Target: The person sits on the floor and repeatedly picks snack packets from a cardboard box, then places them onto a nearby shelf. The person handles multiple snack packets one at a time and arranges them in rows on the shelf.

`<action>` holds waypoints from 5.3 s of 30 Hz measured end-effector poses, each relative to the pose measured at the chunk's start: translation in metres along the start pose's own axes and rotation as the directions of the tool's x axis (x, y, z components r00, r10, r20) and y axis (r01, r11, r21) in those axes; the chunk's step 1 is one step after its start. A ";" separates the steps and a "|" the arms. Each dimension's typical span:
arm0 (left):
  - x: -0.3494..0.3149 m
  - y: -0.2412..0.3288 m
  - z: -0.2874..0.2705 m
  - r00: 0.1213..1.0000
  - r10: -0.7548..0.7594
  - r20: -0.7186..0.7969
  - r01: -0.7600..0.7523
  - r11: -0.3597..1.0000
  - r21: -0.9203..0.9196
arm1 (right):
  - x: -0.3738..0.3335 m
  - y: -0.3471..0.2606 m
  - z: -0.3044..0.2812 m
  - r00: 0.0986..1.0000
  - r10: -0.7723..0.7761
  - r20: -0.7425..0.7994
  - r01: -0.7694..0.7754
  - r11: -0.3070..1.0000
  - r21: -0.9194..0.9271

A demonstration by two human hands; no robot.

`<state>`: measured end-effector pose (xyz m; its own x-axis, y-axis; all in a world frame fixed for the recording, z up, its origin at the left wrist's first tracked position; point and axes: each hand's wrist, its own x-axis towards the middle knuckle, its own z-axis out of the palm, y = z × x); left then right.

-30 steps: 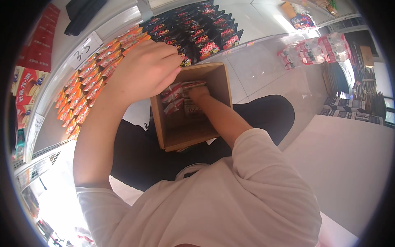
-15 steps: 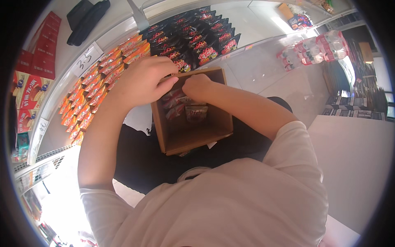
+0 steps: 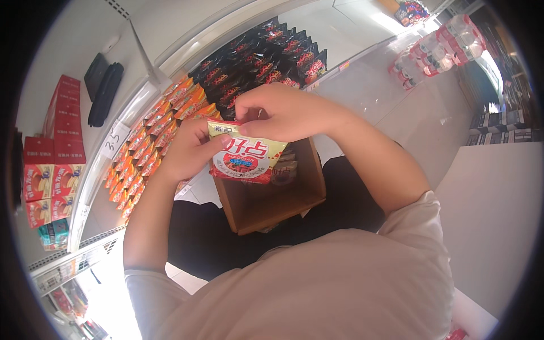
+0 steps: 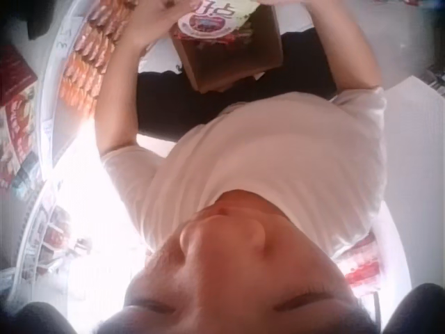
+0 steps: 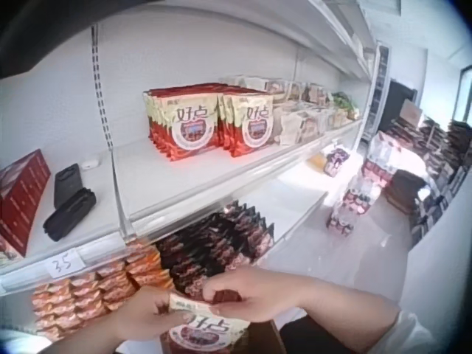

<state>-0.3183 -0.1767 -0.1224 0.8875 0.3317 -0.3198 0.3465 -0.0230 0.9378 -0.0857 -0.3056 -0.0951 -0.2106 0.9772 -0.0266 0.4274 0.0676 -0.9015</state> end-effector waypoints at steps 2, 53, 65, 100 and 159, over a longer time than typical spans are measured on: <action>0.002 0.009 0.008 0.999 0.028 -0.042 -0.027 0.999 0.024 | 0.002 0.006 0.006 0.999 -0.024 -0.040 0.019 0.992 -0.127; 0.180 0.168 -0.111 0.434 0.501 -0.748 0.104 0.797 0.595 | -0.009 0.024 -0.063 0.351 -0.666 -0.658 0.258 0.744 -0.616; 0.122 0.189 -0.069 0.273 0.753 -0.599 0.221 0.557 0.801 | -0.009 0.027 -0.069 0.433 -0.639 -0.636 0.236 0.761 -0.604; 0.131 -0.109 0.127 0.981 -0.159 0.115 -0.078 0.225 0.971 | -0.009 0.038 -0.071 0.868 -0.316 -0.383 0.012 0.784 -0.621; 0.003 0.066 0.026 0.831 0.378 -0.408 -0.454 0.885 -0.103 | -0.010 0.000 -0.042 0.934 -0.129 -0.332 0.249 0.904 0.347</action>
<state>-0.2843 -0.2019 -0.0649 0.7448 0.6515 0.1442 -0.1272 -0.0735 0.9892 -0.0469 -0.3067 -0.0768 0.0399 0.9711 0.2351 0.0285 0.2341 -0.9718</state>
